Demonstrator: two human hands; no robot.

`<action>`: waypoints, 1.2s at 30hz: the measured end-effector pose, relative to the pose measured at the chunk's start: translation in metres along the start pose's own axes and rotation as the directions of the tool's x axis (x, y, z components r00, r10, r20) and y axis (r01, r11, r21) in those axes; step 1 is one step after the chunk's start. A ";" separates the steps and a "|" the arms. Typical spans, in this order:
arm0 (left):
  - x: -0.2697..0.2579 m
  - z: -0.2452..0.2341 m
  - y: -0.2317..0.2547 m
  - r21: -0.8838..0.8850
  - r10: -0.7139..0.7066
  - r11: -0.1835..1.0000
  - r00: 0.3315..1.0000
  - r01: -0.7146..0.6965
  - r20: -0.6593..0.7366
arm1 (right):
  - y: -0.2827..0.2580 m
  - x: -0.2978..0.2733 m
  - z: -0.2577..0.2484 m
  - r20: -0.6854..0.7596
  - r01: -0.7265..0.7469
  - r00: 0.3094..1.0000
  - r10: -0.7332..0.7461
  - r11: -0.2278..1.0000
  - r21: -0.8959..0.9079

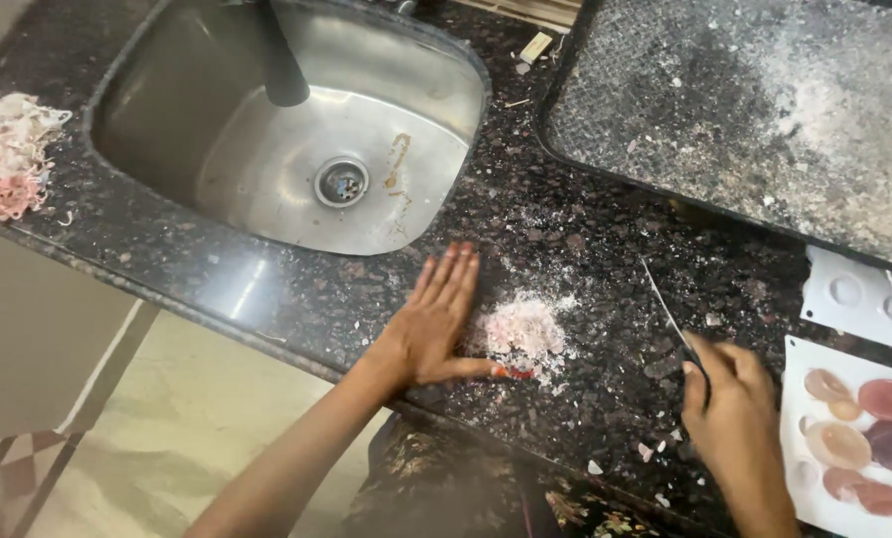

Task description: Gathering and scraping colorful wax shavings on a tray and countertop.

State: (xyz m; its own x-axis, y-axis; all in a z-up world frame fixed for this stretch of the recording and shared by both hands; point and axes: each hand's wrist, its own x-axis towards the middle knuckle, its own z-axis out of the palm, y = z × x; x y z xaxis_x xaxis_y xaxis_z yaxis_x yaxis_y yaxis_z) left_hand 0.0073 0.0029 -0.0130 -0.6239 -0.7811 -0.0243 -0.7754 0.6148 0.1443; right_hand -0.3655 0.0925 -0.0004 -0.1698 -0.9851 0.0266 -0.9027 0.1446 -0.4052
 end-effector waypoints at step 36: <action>-0.053 -0.025 0.043 -0.984 -0.616 0.173 0.774 -0.046 -0.145 | -0.121 0.034 0.127 -0.015 0.819 0.494 -0.869 0.459 0.344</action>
State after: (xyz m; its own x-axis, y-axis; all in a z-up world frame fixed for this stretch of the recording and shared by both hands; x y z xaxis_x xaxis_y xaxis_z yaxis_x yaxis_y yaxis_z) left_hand 0.0094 0.0685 0.0189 0.0085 -0.9993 0.0353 -0.0087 0.0352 0.9993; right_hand -0.2122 0.0297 -0.0663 0.6952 -0.6109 0.3787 -0.4177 -0.7722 -0.4787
